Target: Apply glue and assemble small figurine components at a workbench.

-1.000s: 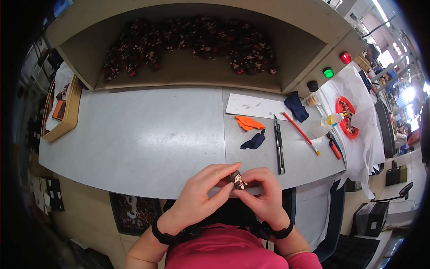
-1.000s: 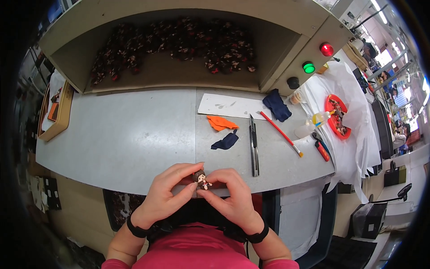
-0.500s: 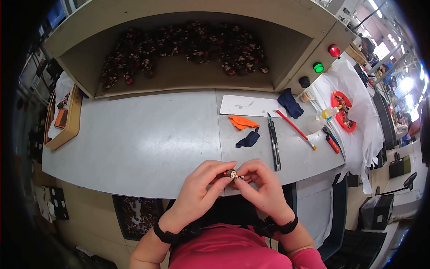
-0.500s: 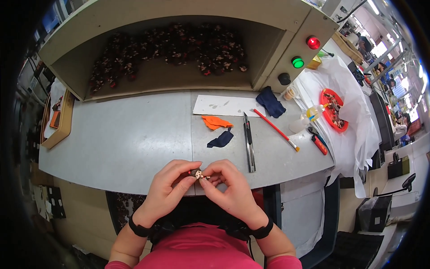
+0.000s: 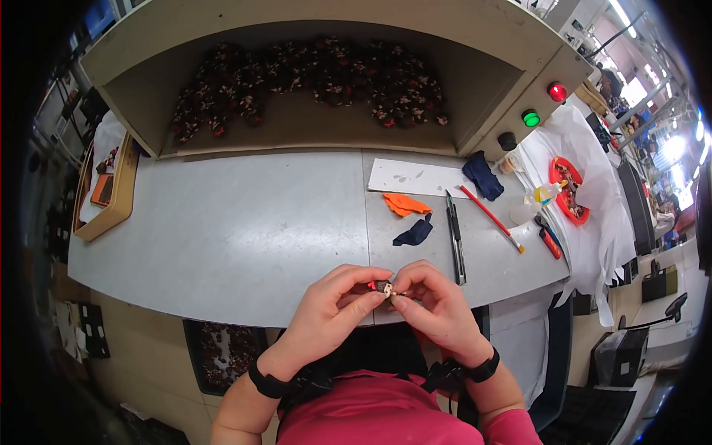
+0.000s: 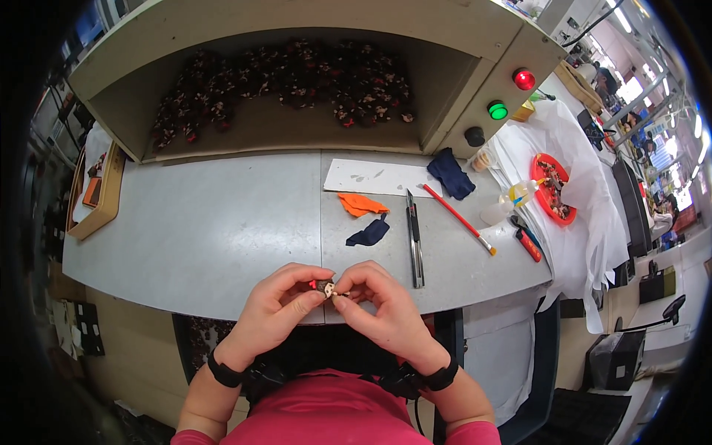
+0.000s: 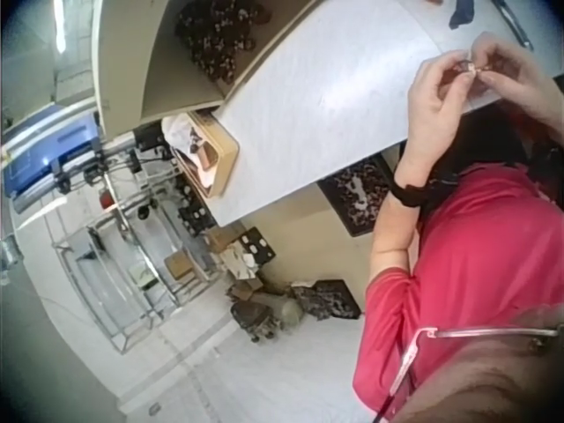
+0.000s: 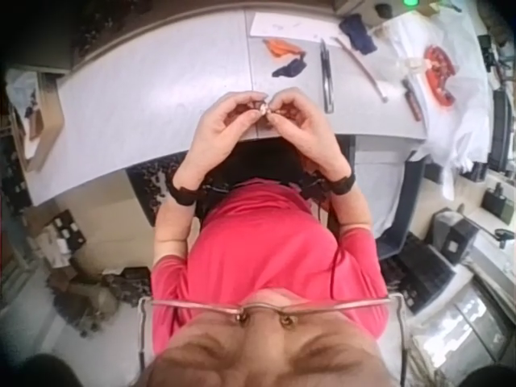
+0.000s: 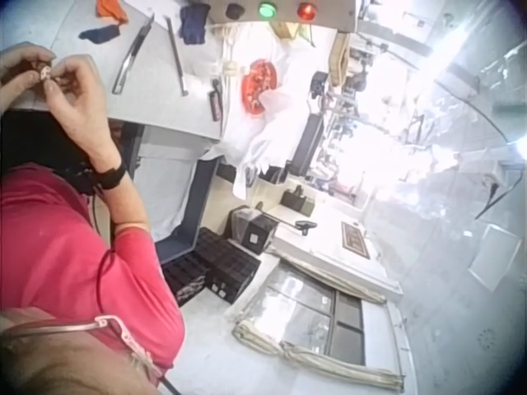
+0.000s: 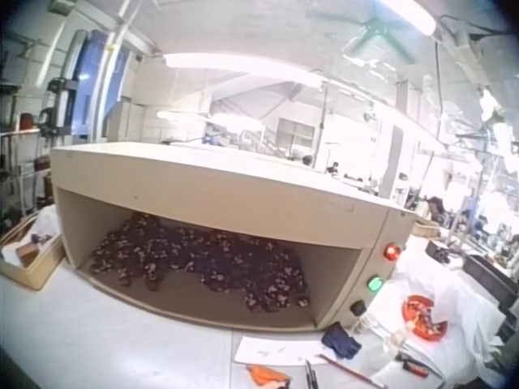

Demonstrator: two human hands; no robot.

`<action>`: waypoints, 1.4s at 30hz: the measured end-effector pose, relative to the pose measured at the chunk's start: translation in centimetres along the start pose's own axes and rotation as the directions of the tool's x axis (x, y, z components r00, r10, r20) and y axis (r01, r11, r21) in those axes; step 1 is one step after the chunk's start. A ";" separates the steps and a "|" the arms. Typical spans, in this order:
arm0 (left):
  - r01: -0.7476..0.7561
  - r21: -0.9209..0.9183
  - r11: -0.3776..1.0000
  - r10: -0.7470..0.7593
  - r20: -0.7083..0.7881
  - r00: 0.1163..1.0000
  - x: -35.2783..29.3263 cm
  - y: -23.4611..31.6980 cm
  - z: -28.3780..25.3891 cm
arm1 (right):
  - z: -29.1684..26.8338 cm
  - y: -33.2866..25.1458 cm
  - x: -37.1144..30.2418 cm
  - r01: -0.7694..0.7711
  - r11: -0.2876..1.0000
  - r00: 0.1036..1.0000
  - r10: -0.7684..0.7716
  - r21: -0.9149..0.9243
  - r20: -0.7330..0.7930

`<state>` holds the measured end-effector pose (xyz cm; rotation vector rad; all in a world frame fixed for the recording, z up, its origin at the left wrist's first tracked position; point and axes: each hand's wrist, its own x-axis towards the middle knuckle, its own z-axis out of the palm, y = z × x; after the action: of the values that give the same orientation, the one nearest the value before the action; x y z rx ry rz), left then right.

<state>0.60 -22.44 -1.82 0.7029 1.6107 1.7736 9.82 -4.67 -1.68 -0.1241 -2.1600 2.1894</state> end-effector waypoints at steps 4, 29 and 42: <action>-0.025 -0.003 1.000 0.025 -0.038 0.999 -0.1 -0.6 0.3 | 0.5 -0.1 0.0 -0.085 0.981 0.995 0.092 0.172 -0.030; 0.055 -0.042 0.998 -0.058 -0.087 0.995 0.2 0.8 0.5 | 1.8 -0.9 0.6 -0.136 0.974 0.991 0.136 0.179 0.010; 0.074 -0.095 0.993 -0.082 -0.083 0.993 0.3 0.8 0.6 | 1.4 -0.4 0.9 0.042 0.997 0.999 -0.042 -0.061 -0.001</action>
<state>0.79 -21.84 -1.01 0.5202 1.5791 1.8308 8.80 -6.00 -1.28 -0.0827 -2.2076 2.1013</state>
